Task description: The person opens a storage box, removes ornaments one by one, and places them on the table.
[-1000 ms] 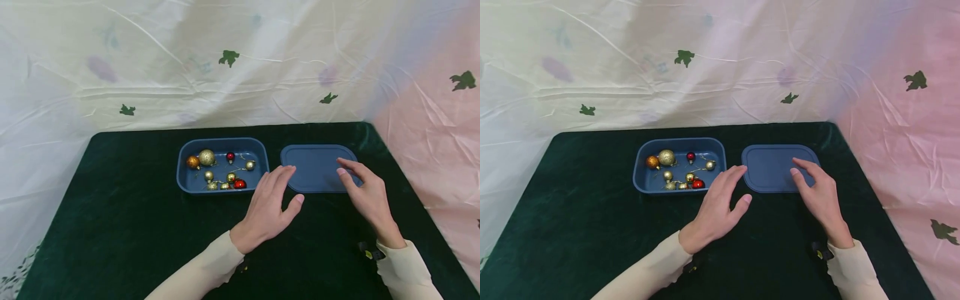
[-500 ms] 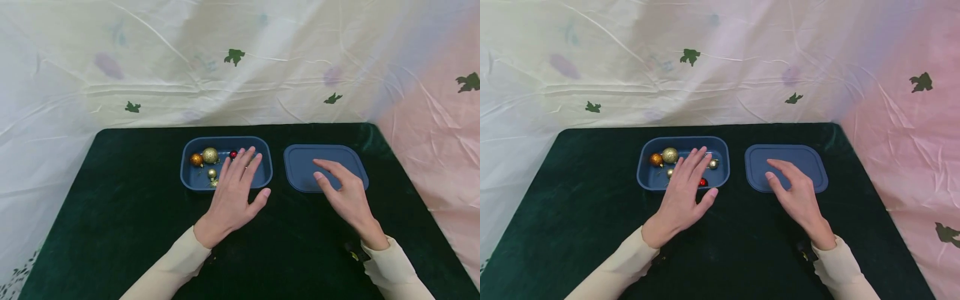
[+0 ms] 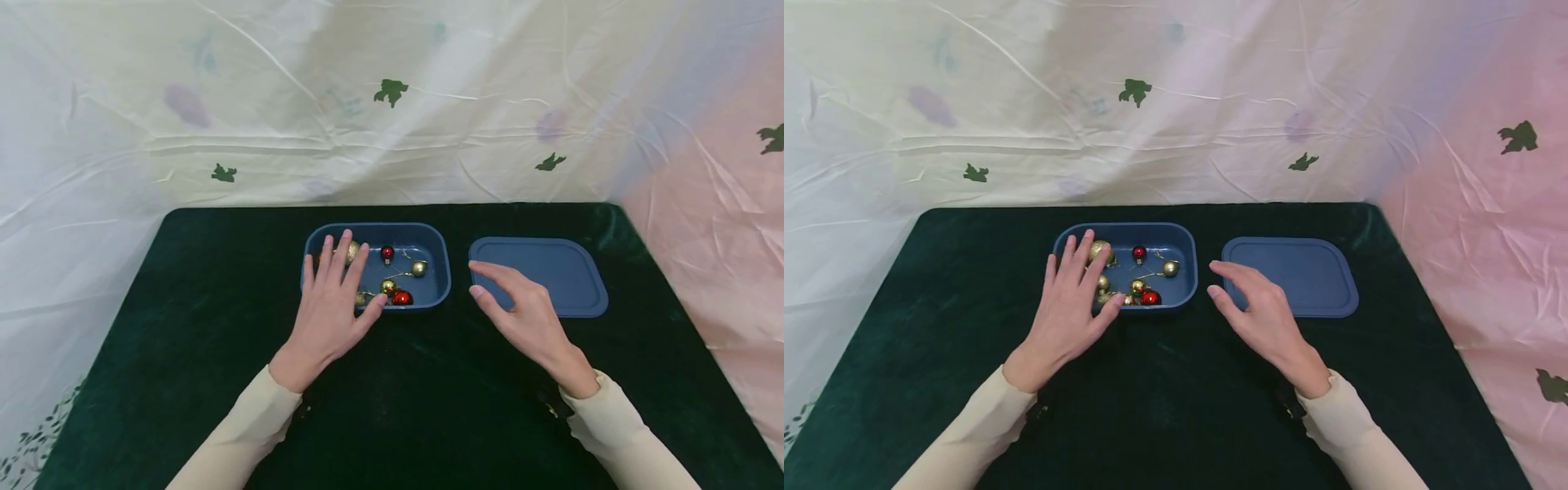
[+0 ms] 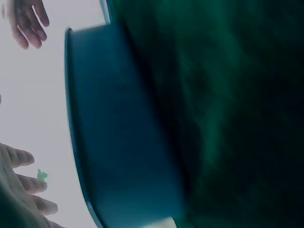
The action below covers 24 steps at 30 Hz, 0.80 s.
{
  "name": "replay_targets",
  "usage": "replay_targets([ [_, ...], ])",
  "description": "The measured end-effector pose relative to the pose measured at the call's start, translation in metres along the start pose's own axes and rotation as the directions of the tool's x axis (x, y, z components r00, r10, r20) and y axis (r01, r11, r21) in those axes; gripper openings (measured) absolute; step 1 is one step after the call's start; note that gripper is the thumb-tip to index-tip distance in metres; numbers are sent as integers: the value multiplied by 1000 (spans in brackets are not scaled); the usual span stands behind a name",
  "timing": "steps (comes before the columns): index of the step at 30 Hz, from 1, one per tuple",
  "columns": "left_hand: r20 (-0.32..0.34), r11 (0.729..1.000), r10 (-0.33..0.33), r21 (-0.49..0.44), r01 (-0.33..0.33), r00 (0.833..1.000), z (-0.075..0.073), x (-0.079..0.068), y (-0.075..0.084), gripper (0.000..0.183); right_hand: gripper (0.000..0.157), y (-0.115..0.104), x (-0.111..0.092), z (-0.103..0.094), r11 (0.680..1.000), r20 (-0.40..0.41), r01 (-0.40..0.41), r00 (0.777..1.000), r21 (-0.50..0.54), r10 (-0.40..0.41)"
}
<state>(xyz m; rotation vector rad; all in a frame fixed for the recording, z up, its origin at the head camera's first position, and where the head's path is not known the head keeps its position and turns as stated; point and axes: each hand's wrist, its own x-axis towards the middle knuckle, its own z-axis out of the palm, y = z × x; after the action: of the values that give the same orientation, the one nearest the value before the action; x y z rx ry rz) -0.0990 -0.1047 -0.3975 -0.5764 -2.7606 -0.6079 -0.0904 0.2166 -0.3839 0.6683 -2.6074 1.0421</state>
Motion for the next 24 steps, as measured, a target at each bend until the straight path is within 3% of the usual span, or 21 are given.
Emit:
replay_targets([
  [6, 23, 993, -117, -8, 117, 993, -4, -3, -27, 82, 43, -5, 13, 13, 999, 57, 54, 997, -4, -54],
  [14, 118, 960, -272, -28, 277, 955, -8, -6, -59, 88, 45, -10, 36, 29, 995, 159, 100, 982, 7, -100],
  [24, 241, 942, -328, 4, 337, 913, -6, -6, -75, 95, 50, -12, 59, 47, 997, 332, 78, 941, -11, -70],
])
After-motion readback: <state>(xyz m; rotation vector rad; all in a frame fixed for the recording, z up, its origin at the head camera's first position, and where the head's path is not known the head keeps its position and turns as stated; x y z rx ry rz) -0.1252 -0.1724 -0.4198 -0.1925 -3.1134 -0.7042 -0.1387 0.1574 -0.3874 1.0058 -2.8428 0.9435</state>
